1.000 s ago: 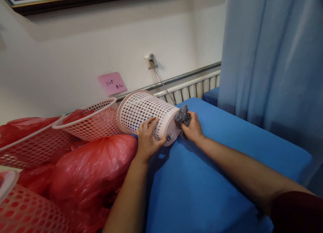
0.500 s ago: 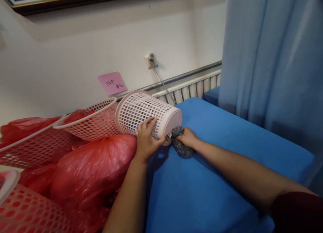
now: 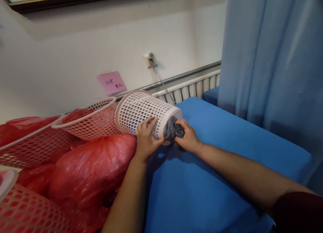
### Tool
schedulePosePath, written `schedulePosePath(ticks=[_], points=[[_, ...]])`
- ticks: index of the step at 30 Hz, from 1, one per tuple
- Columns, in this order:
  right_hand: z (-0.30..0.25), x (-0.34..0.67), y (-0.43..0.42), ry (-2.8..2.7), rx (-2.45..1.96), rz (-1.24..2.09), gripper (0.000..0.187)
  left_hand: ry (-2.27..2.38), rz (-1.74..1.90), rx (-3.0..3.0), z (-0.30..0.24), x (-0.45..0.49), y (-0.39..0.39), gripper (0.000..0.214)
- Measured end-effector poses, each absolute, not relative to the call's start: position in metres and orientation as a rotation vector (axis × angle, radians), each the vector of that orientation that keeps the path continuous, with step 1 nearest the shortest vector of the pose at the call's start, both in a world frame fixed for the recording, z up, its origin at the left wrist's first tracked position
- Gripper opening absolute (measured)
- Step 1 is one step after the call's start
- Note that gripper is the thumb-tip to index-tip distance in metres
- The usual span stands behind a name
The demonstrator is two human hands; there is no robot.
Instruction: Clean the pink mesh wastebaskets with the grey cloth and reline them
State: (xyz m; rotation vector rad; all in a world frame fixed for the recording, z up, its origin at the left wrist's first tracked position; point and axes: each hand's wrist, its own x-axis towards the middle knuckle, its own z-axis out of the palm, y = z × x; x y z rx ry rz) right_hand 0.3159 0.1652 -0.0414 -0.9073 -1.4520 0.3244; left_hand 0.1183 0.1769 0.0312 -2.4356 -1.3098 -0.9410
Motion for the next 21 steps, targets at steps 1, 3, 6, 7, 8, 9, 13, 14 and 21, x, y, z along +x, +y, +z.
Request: schedulePosePath(ticks=[1, 3, 6, 7, 8, 9, 13, 14, 21], points=[[-0.045, 0.313, 0.162, -1.512, -0.898, 0.328, 0.043, -1.312, -0.933, -2.439, 0.032, 0.117, 0.177, 0.070], [-0.051, 0.311, 0.161, -1.621, -0.913, 0.354, 0.042, -1.309, -0.930, -2.446, 0.032, 0.115, 0.178, 0.069], [-0.058, 0.312, 0.164, -1.837, -1.023, 0.421, 0.041, -1.304, -0.955, -2.438, 0.032, 0.114, 0.179, 0.068], [-0.060, 0.312, 0.166, -1.898, -1.083, 0.441, 0.042, -1.304, -0.960, -2.433, 0.031, 0.114, 0.179, 0.068], [-0.062, 0.312, 0.167, -1.932, -1.157, 0.456, 0.042, -1.303, -0.963, -2.428, 0.031, 0.114, 0.179, 0.069], [-0.064, 0.312, 0.169, -1.937, -1.238, 0.469, 0.043, -1.302, -0.965, -2.424, 0.030, 0.114, 0.180, 0.069], [-0.069, 0.316, 0.182, -1.778, -1.524, 0.503, 0.044, -1.292, -0.977, -2.422, 0.029, 0.114, 0.180, 0.071], [-0.069, 0.318, 0.185, -1.714, -1.578, 0.505, 0.044, -1.293, -0.979, -2.424, 0.029, 0.114, 0.180, 0.071], [-0.057, 0.330, 0.187, -1.348, -1.252, 0.228, 0.045, -1.302, -0.976, -2.428, 0.029, 0.115, 0.179, 0.071]])
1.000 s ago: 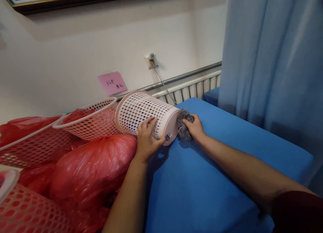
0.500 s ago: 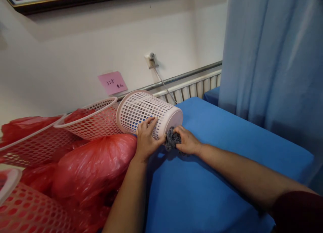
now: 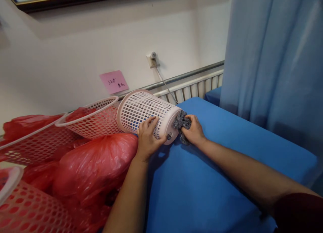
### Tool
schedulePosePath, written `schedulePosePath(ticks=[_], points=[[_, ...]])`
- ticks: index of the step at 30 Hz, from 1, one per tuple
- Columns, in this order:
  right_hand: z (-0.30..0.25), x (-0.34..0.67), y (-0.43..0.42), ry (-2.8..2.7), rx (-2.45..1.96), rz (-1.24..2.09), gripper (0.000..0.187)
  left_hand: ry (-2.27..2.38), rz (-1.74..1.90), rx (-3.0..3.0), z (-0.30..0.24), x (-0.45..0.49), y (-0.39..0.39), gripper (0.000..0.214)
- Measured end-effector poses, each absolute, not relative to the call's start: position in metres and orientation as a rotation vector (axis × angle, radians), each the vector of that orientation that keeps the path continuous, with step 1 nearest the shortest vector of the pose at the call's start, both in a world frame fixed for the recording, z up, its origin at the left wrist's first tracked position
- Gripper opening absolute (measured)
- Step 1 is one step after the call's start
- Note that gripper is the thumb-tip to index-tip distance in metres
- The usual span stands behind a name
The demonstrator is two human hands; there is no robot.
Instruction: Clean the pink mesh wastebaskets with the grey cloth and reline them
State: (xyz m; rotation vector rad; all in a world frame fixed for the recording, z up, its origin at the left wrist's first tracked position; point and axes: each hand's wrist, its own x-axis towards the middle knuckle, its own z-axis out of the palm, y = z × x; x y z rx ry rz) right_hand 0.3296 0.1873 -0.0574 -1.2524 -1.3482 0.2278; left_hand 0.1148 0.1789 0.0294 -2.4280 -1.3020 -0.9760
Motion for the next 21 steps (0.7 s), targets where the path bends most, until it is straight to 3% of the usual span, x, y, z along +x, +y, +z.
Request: schedulePosePath(ticks=[5, 12, 16, 21], points=[[-0.047, 0.331, 0.180, -1.572, -0.856, 0.006, 0.056, -1.299, -0.990, -2.431, 0.029, 0.115, 0.180, 0.069], [-0.068, 0.356, 0.215, -1.355, -1.578, 0.419, 0.041, -1.296, -0.982, -2.451, 0.028, 0.113, 0.181, 0.071], [-0.071, 0.353, 0.219, -1.289, -1.644, 0.472, 0.038, -1.298, -0.997, -2.438, 0.028, 0.113, 0.181, 0.071], [-0.051, 0.347, 0.210, -1.123, -1.207, 0.194, 0.046, -1.292, -0.973, -2.455, 0.029, 0.116, 0.180, 0.072]])
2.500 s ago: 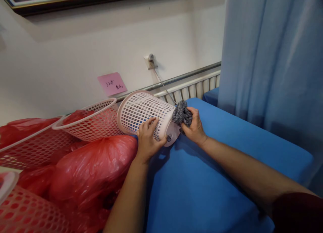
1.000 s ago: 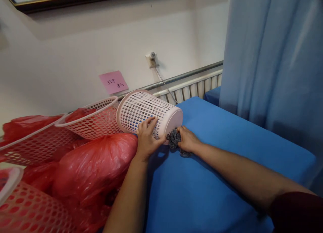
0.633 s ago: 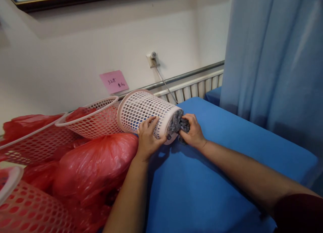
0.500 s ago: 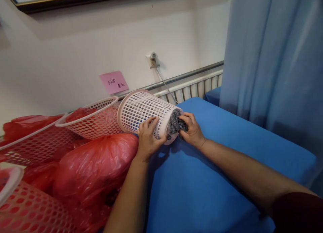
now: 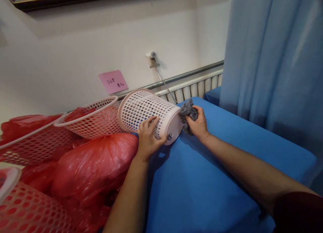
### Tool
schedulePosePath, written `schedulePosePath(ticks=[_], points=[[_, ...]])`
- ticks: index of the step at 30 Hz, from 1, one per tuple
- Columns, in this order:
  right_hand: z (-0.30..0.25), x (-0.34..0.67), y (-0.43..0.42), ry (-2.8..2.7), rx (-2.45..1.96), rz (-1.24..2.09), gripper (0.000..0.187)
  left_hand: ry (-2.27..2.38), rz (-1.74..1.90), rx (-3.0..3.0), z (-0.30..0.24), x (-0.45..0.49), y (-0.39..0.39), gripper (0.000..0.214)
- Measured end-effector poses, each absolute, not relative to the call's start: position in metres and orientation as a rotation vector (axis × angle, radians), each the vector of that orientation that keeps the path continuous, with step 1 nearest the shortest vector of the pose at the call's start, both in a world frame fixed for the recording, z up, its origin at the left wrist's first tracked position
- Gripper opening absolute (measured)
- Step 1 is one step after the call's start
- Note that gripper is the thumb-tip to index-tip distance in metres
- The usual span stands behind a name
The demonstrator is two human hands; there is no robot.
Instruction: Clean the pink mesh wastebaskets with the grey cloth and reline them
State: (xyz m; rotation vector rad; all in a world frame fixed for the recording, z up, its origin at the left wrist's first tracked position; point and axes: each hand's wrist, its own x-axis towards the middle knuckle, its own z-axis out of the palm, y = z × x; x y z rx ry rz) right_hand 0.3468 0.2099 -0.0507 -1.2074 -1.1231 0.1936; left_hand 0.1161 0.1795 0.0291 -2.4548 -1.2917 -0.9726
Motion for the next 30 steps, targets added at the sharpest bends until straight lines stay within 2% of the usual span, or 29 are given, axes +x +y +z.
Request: schedulePosePath(ticks=[3, 8, 14, 18, 23, 26, 30], points=[[-0.047, 0.343, 0.204, -1.193, -1.125, 0.133, 0.046, -1.275, -0.982, -2.463, 0.029, 0.118, 0.179, 0.073], [-0.061, 0.330, 0.198, -1.247, -1.661, 0.569, 0.046, -1.281, -0.991, -2.464, 0.029, 0.119, 0.178, 0.072], [-0.077, 0.310, 0.191, -1.344, -1.665, 0.769, 0.038, -1.317, -0.981, -2.449, 0.030, 0.119, 0.177, 0.072], [-0.070, 0.321, 0.201, -1.226, -1.630, 0.719, 0.033, -1.308, -0.996, -2.451, 0.029, 0.118, 0.178, 0.071], [-0.043, 0.339, 0.204, -1.075, -1.373, 0.501, 0.044, -1.296, -1.001, -2.458, 0.028, 0.117, 0.180, 0.071], [-0.038, 0.328, 0.188, -1.153, -1.107, 0.403, 0.045, -1.257, -1.019, -2.464, 0.027, 0.117, 0.180, 0.070], [-0.049, 0.307, 0.165, -1.415, -1.028, 0.355, 0.043, -1.261, -1.007, -2.453, 0.028, 0.115, 0.181, 0.069]])
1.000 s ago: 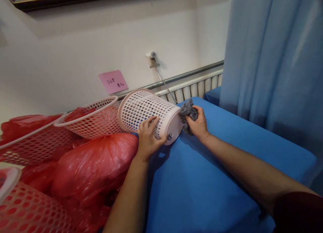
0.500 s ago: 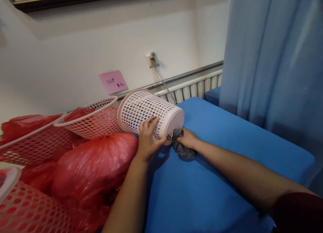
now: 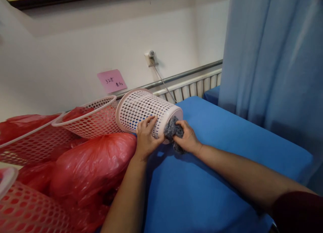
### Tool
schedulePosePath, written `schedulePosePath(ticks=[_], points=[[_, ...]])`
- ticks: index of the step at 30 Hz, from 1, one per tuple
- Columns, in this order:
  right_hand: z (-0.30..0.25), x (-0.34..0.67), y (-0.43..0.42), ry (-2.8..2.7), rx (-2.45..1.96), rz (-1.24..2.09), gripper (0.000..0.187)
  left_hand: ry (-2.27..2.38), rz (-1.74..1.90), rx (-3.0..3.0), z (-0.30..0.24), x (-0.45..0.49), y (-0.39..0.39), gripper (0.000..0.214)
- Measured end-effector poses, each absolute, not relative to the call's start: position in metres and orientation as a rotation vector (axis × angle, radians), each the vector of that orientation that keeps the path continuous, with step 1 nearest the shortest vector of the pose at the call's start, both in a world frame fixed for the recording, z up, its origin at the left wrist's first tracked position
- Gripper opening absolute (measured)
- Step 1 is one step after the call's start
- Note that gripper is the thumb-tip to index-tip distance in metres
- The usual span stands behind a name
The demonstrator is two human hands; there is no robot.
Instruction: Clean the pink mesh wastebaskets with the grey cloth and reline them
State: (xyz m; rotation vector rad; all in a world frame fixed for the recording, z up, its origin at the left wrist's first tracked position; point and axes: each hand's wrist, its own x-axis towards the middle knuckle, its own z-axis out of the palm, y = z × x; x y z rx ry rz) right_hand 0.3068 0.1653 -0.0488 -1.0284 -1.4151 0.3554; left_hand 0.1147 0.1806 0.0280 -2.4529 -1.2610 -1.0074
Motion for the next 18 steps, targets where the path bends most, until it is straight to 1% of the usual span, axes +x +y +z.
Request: schedulePosePath(ticks=[5, 7, 9, 11, 13, 16, 18], points=[[-0.060, 0.306, 0.160, -1.736, -1.102, 0.395, 0.040, -1.282, -1.002, -2.454, 0.028, 0.113, 0.181, 0.069], [-0.063, 0.308, 0.162, -1.896, -1.171, 0.433, 0.039, -1.293, -1.003, -2.446, 0.027, 0.113, 0.181, 0.069], [-0.067, 0.308, 0.166, -1.933, -1.274, 0.458, 0.040, -1.298, -1.004, -2.437, 0.027, 0.113, 0.182, 0.070], [-0.071, 0.309, 0.173, -1.826, -1.396, 0.480, 0.040, -1.306, -1.004, -2.435, 0.027, 0.112, 0.182, 0.071], [-0.075, 0.314, 0.184, -1.590, -1.495, 0.533, 0.040, -1.309, -1.006, -2.442, 0.027, 0.112, 0.182, 0.071], [-0.077, 0.329, 0.205, -1.229, -1.544, 0.604, 0.040, -1.313, -1.013, -2.446, 0.027, 0.113, 0.181, 0.071], [-0.075, 0.337, 0.217, -1.108, -1.538, 0.621, 0.040, -1.318, -1.016, -2.445, 0.027, 0.114, 0.181, 0.071]])
